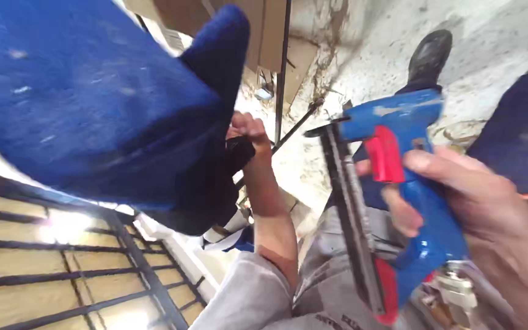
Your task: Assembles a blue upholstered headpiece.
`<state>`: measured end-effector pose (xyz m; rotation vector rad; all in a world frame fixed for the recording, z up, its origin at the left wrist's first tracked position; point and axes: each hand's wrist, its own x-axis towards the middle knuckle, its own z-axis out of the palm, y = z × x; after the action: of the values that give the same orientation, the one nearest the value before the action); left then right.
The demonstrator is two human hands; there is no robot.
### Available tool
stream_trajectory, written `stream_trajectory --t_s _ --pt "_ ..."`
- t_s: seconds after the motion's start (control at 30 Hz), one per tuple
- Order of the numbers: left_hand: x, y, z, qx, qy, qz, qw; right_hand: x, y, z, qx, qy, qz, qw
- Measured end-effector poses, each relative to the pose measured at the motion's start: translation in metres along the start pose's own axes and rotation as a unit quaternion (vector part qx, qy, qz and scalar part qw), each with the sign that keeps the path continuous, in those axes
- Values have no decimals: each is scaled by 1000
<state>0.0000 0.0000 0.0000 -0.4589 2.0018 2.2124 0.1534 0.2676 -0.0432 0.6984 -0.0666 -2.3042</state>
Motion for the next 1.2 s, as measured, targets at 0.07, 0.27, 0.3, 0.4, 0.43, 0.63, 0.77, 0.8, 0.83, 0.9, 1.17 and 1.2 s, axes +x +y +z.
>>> stream_trajectory --t_s 0.07,0.27,0.3,0.4,0.43,0.63,0.77,0.8,0.83,0.9,1.17,1.2 --pt "-37 -14 -1 158 108 -89 977 -28 -18 4 -66 55 -64 994" --pt "-131 -49 8 303 -18 -291 907 -78 -91 76 -449 13 -445 775" --pt "-146 -47 16 309 -48 -315 896 -81 -102 120 -617 92 -441 646" --pt "-180 -38 35 310 -125 -318 887 -42 -92 277 -851 136 -413 295" --pt "-190 -34 39 306 -139 -302 892 -20 -82 313 -885 85 -395 233" --pt "-205 9 50 351 -147 -204 902 134 -19 387 -933 -164 -301 109" --pt "-192 55 43 441 -163 -13 882 97 -24 376 -829 -187 -447 280" --pt "-187 70 39 458 -163 73 871 71 -30 354 -752 -173 -524 360" --pt "-180 88 33 470 -168 157 852 47 -34 320 -656 -138 -597 441" --pt "-163 126 28 491 -162 286 807 21 -26 231 -504 -29 -642 577" --pt "-80 170 55 696 -152 476 516 120 18 117 -332 -133 -389 849" --pt "-72 169 55 702 -155 477 505 126 16 119 -309 -180 -370 857"
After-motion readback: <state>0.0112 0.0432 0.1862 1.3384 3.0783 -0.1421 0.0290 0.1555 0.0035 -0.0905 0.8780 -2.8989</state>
